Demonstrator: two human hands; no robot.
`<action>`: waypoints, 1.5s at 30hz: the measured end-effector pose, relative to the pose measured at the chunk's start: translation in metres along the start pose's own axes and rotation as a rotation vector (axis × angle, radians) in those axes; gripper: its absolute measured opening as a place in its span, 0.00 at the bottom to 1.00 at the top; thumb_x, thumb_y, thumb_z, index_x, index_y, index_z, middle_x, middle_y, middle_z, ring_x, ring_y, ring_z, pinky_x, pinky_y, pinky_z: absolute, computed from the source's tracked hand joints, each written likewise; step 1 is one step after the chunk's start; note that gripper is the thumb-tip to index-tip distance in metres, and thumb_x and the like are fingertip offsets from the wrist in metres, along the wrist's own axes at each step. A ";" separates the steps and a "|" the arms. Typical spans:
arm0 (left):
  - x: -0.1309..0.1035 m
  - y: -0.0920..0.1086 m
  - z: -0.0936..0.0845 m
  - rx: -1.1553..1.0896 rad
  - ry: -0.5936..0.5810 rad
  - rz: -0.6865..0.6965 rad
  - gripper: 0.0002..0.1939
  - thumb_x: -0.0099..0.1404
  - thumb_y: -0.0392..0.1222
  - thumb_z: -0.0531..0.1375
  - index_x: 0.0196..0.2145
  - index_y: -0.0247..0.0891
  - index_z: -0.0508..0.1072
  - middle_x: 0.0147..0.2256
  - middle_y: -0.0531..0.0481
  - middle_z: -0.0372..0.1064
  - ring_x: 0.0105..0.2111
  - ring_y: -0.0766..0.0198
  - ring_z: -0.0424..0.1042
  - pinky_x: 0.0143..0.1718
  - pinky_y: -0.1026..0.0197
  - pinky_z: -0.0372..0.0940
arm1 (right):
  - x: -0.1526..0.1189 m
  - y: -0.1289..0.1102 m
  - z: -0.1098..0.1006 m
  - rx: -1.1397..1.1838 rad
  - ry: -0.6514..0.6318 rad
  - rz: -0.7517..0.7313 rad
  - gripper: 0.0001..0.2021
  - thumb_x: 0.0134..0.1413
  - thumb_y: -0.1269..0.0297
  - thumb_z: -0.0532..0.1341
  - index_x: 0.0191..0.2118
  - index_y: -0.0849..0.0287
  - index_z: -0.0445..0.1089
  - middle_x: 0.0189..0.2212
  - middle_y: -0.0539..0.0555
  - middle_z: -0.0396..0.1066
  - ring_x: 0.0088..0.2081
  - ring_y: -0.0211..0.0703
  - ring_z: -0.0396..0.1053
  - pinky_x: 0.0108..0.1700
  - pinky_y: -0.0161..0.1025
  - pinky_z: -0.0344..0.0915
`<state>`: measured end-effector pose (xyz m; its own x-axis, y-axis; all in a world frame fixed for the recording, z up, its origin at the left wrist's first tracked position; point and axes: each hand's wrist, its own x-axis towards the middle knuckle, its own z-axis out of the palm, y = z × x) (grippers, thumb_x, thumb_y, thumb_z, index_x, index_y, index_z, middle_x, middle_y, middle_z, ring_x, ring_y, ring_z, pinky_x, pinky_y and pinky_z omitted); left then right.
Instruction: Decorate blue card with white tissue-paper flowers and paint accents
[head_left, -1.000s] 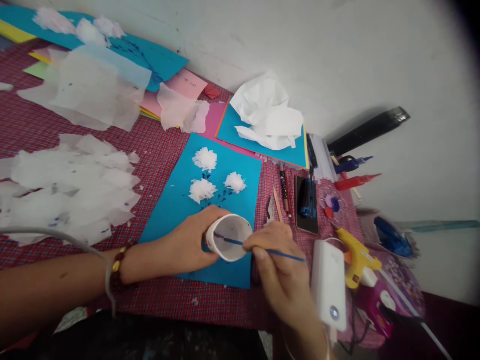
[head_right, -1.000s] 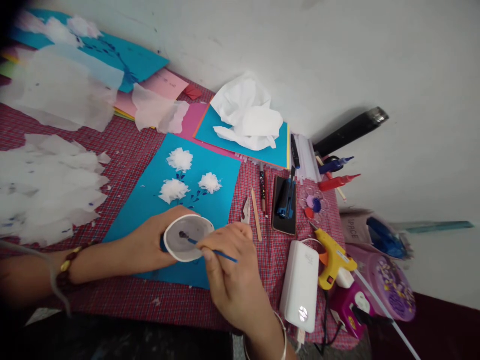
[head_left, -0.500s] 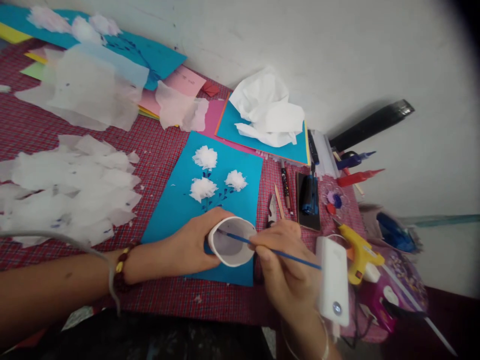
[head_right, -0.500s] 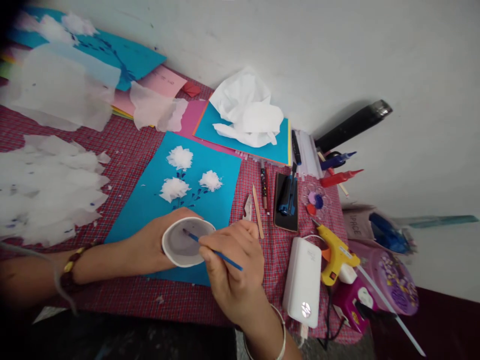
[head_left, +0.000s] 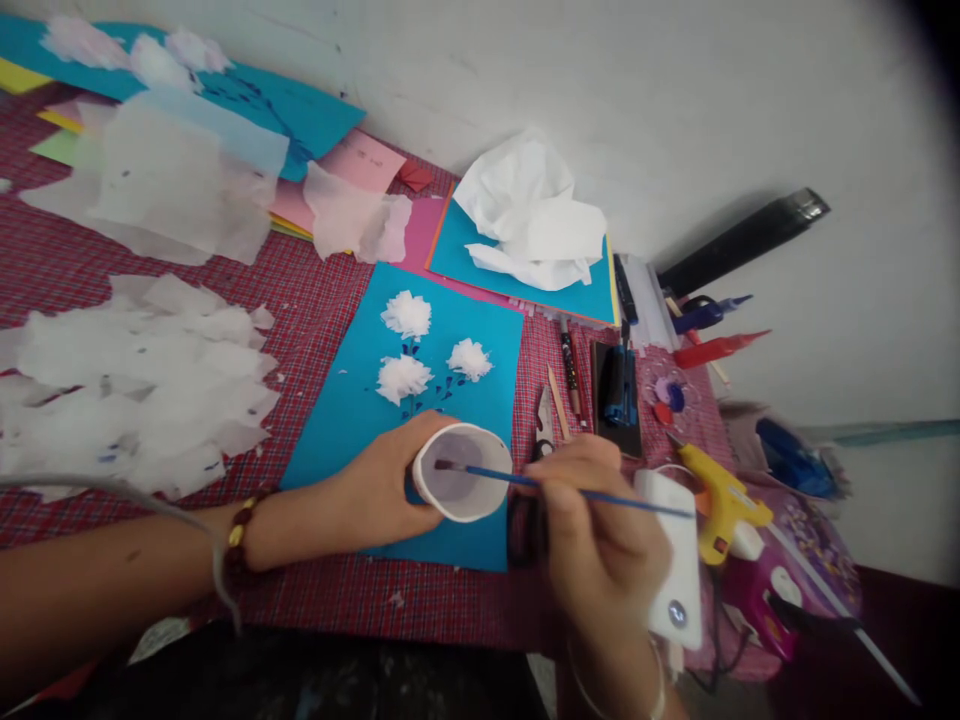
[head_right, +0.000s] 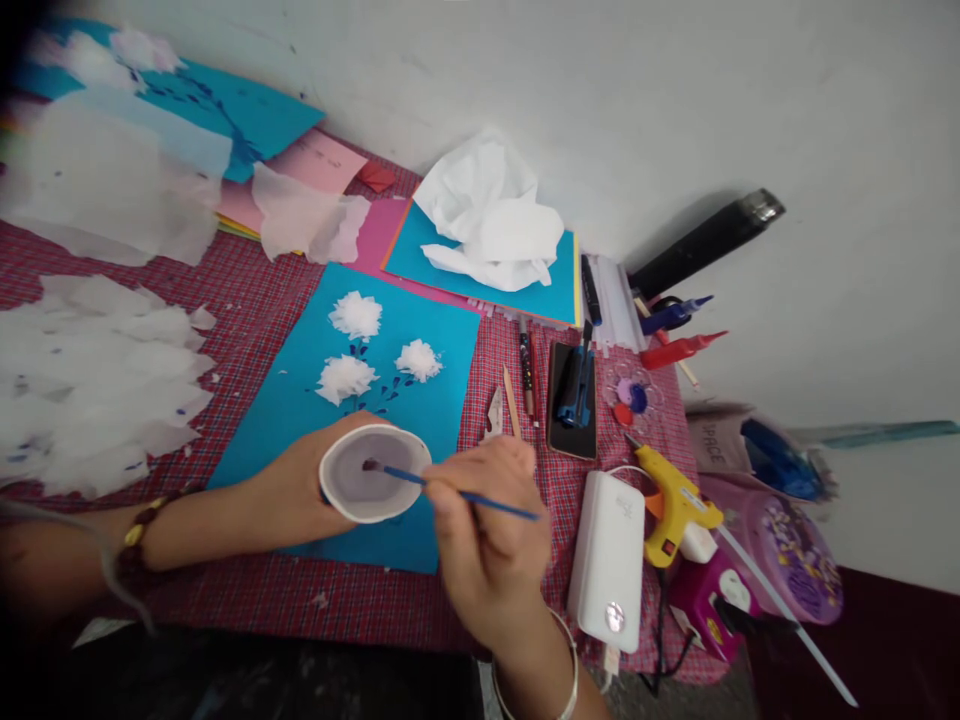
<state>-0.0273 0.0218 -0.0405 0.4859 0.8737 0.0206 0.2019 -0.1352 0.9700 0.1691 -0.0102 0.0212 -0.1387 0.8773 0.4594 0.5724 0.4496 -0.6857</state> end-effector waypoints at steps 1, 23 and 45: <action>0.000 0.000 0.000 0.003 0.004 -0.005 0.23 0.53 0.34 0.63 0.48 0.41 0.67 0.44 0.49 0.72 0.43 0.58 0.73 0.44 0.56 0.68 | -0.001 0.002 -0.001 0.030 0.080 0.056 0.08 0.62 0.71 0.56 0.36 0.54 0.71 0.27 0.49 0.72 0.32 0.42 0.70 0.41 0.46 0.64; -0.002 0.003 -0.006 0.091 0.052 -0.024 0.25 0.52 0.36 0.62 0.49 0.40 0.68 0.47 0.45 0.74 0.46 0.52 0.73 0.49 0.51 0.69 | 0.006 0.015 -0.018 0.258 0.354 0.270 0.10 0.63 0.64 0.57 0.31 0.57 0.71 0.24 0.49 0.68 0.25 0.36 0.65 0.29 0.35 0.62; 0.234 0.118 0.160 -0.339 -0.411 0.234 0.28 0.50 0.31 0.66 0.51 0.31 0.70 0.51 0.38 0.72 0.48 0.56 0.73 0.53 0.53 0.66 | 0.001 0.048 -0.240 -0.085 0.525 0.218 0.11 0.61 0.57 0.59 0.37 0.58 0.74 0.27 0.51 0.74 0.30 0.40 0.72 0.34 0.39 0.69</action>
<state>0.2463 0.1358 0.0399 0.7885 0.5765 0.2141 -0.2013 -0.0871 0.9757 0.3899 -0.0280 0.1242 0.3978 0.7375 0.5458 0.6084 0.2333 -0.7586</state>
